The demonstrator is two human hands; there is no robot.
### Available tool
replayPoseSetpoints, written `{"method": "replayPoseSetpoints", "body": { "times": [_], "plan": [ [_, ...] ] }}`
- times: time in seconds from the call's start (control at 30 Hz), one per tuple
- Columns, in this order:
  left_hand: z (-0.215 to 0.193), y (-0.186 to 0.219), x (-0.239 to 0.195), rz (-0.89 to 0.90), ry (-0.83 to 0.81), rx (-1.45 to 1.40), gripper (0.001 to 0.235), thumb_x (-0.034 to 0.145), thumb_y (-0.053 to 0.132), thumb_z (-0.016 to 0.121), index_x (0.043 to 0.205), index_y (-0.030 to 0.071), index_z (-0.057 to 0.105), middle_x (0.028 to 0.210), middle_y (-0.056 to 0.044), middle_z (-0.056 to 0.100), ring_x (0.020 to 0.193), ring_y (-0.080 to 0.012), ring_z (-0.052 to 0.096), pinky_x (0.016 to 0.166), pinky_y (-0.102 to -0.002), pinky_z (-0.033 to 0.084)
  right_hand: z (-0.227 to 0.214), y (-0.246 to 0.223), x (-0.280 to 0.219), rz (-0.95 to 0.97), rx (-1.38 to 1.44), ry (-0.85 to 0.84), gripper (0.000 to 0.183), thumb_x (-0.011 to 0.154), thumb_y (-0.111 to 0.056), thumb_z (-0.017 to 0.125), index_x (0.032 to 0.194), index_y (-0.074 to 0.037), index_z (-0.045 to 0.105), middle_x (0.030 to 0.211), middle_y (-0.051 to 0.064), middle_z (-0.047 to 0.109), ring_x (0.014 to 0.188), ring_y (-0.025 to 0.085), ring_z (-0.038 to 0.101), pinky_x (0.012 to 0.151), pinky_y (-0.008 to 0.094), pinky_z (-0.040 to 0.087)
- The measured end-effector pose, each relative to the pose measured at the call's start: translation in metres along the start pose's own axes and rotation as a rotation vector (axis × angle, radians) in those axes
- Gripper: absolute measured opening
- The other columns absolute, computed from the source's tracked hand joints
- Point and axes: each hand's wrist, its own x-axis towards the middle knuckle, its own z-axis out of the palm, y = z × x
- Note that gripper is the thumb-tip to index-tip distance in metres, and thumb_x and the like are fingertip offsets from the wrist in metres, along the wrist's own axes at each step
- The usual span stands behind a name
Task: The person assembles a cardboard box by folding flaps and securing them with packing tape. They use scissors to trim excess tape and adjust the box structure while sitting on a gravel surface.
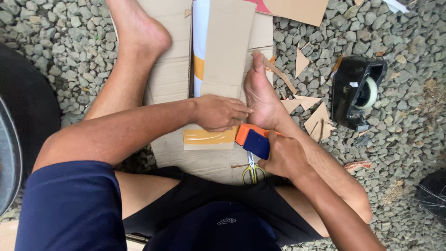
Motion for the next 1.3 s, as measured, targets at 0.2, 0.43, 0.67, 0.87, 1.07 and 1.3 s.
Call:
{"method": "replayPoseSetpoints", "body": {
  "times": [0.2, 0.43, 0.67, 0.87, 1.07, 1.3],
  "plan": [
    [0.013, 0.043, 0.012, -0.065, -0.218, 0.212, 0.022, 0.107, 0.018, 0.056, 0.116, -0.001, 0.064, 0.120, -0.016, 0.059, 0.122, -0.0348, 0.054, 0.104, -0.047, 0.043, 0.007, 0.005, 0.003, -0.046, 0.003, 0.048, 0.077, 0.055, -0.029, 0.087, 0.115, 0.008, 0.058, 0.085, 0.024, 0.072, 0.079, 0.040, 0.072, 0.071, 0.047, 0.058],
    [0.030, 0.068, -0.014, -0.118, -0.008, 0.313, 0.048, 0.082, 0.026, 0.061, 0.122, -0.002, 0.061, 0.138, -0.015, 0.057, 0.141, -0.0283, 0.046, 0.118, -0.039, 0.034, 0.004, 0.016, 0.001, -0.076, 0.024, 0.023, 0.070, 0.058, -0.032, 0.086, 0.113, 0.004, 0.061, 0.088, 0.024, 0.072, 0.082, 0.039, 0.072, 0.077, 0.045, 0.058],
    [0.028, 0.063, -0.016, -0.120, -0.156, 0.324, 0.064, 0.084, 0.031, 0.064, 0.138, -0.003, 0.055, 0.144, -0.015, 0.055, 0.139, -0.0258, 0.043, 0.119, -0.039, 0.030, 0.002, 0.038, -0.023, -0.132, 0.029, 0.093, 0.077, 0.057, -0.026, 0.083, 0.126, -0.002, 0.058, 0.077, 0.025, 0.070, 0.079, 0.041, 0.070, 0.077, 0.047, 0.056],
    [0.028, 0.060, -0.023, -0.120, -0.128, 0.323, 0.065, 0.084, 0.032, 0.064, 0.137, -0.004, 0.056, 0.144, -0.014, 0.055, 0.140, -0.0265, 0.044, 0.119, -0.039, 0.031, -0.004, 0.042, -0.040, -0.133, -0.068, 0.073, 0.071, 0.061, -0.038, 0.087, 0.117, -0.003, 0.060, 0.076, 0.021, 0.070, 0.076, 0.040, 0.070, 0.071, 0.050, 0.055],
    [0.032, 0.065, -0.017, -0.156, -0.158, 0.336, 0.067, 0.084, 0.033, 0.064, 0.139, -0.003, 0.056, 0.145, -0.013, 0.053, 0.142, -0.0260, 0.041, 0.117, -0.039, 0.031, 0.024, 0.025, -0.018, -0.031, -0.107, 0.283, 0.061, 0.082, -0.064, 0.071, 0.089, -0.003, 0.068, 0.070, 0.017, 0.071, 0.063, 0.037, 0.071, 0.059, 0.047, 0.057],
    [0.034, 0.063, -0.014, -0.180, -0.161, 0.402, 0.065, 0.083, 0.034, 0.064, 0.137, 0.000, 0.057, 0.146, -0.012, 0.053, 0.144, -0.0269, 0.039, 0.116, -0.039, 0.032, 0.044, 0.006, 0.021, 0.005, -0.032, 0.254, 0.056, 0.085, -0.057, 0.072, 0.097, -0.002, 0.072, 0.073, 0.018, 0.073, 0.061, 0.035, 0.072, 0.059, 0.046, 0.058]
  ]
}}
